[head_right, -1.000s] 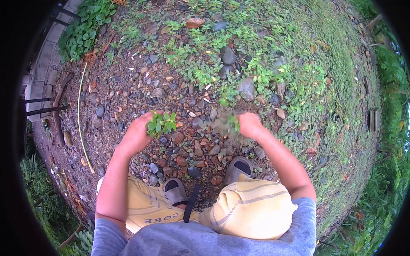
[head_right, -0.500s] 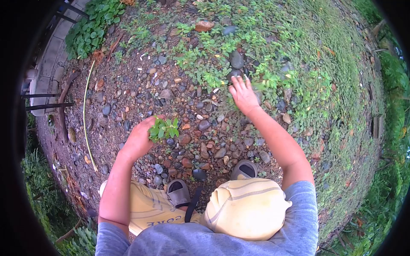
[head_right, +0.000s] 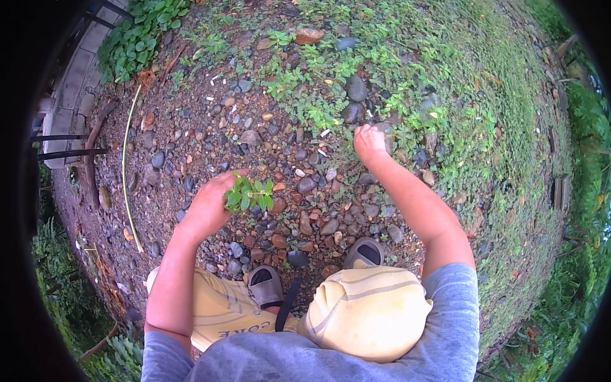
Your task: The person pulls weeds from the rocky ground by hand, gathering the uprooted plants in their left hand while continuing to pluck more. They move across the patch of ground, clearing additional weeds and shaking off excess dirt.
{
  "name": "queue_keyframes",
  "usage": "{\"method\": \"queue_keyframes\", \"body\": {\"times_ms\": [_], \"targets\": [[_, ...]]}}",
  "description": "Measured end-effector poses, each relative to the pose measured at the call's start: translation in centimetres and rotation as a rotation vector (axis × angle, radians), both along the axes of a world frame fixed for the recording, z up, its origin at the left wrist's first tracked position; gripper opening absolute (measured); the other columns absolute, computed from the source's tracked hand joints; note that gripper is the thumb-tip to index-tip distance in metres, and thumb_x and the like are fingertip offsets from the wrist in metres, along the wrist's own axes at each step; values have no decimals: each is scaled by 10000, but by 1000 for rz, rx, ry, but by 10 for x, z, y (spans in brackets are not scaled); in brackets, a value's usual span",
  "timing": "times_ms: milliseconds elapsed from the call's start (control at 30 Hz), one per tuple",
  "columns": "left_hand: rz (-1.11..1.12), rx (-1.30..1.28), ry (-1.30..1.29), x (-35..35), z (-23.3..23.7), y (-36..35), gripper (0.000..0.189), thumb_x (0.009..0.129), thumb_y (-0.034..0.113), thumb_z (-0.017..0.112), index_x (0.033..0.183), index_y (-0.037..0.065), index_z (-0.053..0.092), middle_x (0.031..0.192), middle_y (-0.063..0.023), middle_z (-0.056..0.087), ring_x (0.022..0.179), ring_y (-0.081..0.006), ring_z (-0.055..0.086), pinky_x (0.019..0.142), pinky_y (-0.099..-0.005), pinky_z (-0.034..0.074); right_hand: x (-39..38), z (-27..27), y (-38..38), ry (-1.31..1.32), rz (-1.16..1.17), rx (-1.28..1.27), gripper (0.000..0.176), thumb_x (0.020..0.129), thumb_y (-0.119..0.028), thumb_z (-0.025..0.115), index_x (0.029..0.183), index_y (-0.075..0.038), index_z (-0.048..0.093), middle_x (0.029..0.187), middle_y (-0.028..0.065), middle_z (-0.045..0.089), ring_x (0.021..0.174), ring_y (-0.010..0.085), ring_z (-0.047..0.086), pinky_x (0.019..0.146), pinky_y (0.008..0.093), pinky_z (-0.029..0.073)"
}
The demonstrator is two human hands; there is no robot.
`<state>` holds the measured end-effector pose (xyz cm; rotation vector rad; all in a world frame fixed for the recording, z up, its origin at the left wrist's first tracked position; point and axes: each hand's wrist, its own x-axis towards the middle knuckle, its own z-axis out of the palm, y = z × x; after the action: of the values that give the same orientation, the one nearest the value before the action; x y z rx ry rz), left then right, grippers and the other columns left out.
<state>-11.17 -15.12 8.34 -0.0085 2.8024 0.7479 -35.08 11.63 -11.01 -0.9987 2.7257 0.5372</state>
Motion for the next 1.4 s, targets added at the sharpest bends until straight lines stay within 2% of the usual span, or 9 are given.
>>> {"method": "queue_keyframes", "body": {"times_ms": [233, 333, 467, 767, 933, 1133, 1167, 1300, 1400], "targets": [[5, -8, 18, 5, 8, 0, 366, 739, 4, 593, 1100, 28, 544, 1236, -122, 553, 1135, -323, 518, 968, -407, 414, -27, 11, 0, -166, 253, -19, 156, 803, -95, 505, 812, -55, 655, 809, 132, 681, 773, 261, 678, 671, 353, 541], [14, -16, 29, 8, 10, -1, 350, 740, 4, 590, 1087, 21, 544, 1235, -124, 554, 1137, -326, 515, 968, -410, 413, -29, 14, 4, -138, 325, -9, 145, 794, -98, 515, 831, -64, 651, 781, 116, 679, 752, 253, 679, 667, 354, 541], [26, -22, 39, 8, 14, 1, 361, 686, -21, 612, 1040, -7, 542, 1215, -140, 559, 1123, -317, 524, 968, -408, 413, -27, 19, 5, -155, 296, -33, 137, 788, -94, 519, 839, -70, 644, 786, 120, 678, 756, 264, 676, 669, 365, 541], [30, -37, 49, 1, 13, -2, 386, 690, -53, 583, 1070, 1, 542, 1223, -125, 554, 1111, -321, 530, 963, -410, 417, -21, 30, 10, -231, 208, -98, 129, 781, -78, 524, 850, -62, 631, 842, 149, 667, 787, 299, 667, 678, 396, 544], [22, -23, 66, -6, 10, -1, 390, 689, -57, 580, 1072, 2, 540, 1206, -131, 560, 1107, -323, 529, 952, -412, 420, 32, 56, 4, -388, 218, -72, 151, 741, -48, 549, 879, -48, 611, 833, 146, 661, 773, 298, 665, 677, 387, 549], [-10, -10, 66, -11, 3, -1, 384, 714, -31, 582, 1092, 20, 545, 1214, -131, 561, 1115, -329, 527, 952, -409, 425, 126, 69, 17, -643, 437, -271, 151, 739, -40, 519, 854, -51, 616, 770, 143, 659, 704, 268, 673, 653, 359, 547], [-15, -13, 55, -12, 2, -1, 380, 729, -18, 585, 1104, 29, 547, 1222, -127, 560, 1122, -331, 524, 953, -410, 427, 130, 69, 17, -668, 414, -190, 166, 722, -34, 519, 867, -45, 599, 850, 131, 649, 786, 267, 658, 680, 371, 537], [-27, -16, 53, -14, 0, 1, 394, 725, -23, 585, 1114, 28, 545, 1220, -129, 560, 1120, -334, 524, 952, -410, 427, 106, 63, 13, -502, 328, -226, 169, 725, -65, 540, 881, -44, 601, 872, 114, 591, 811, 267, 638, 671, 361, 537], [-11, -12, 46, -13, -2, 3, 399, 714, -27, 589, 1107, 20, 544, 1217, -133, 559, 1111, -337, 527, 948, -410, 428, 71, 42, 5, -367, 299, -411, 104, 807, -93, 511, 861, -27, 570, 976, 137, 495, 868, 280, 590, 663, 389, 536]]}}
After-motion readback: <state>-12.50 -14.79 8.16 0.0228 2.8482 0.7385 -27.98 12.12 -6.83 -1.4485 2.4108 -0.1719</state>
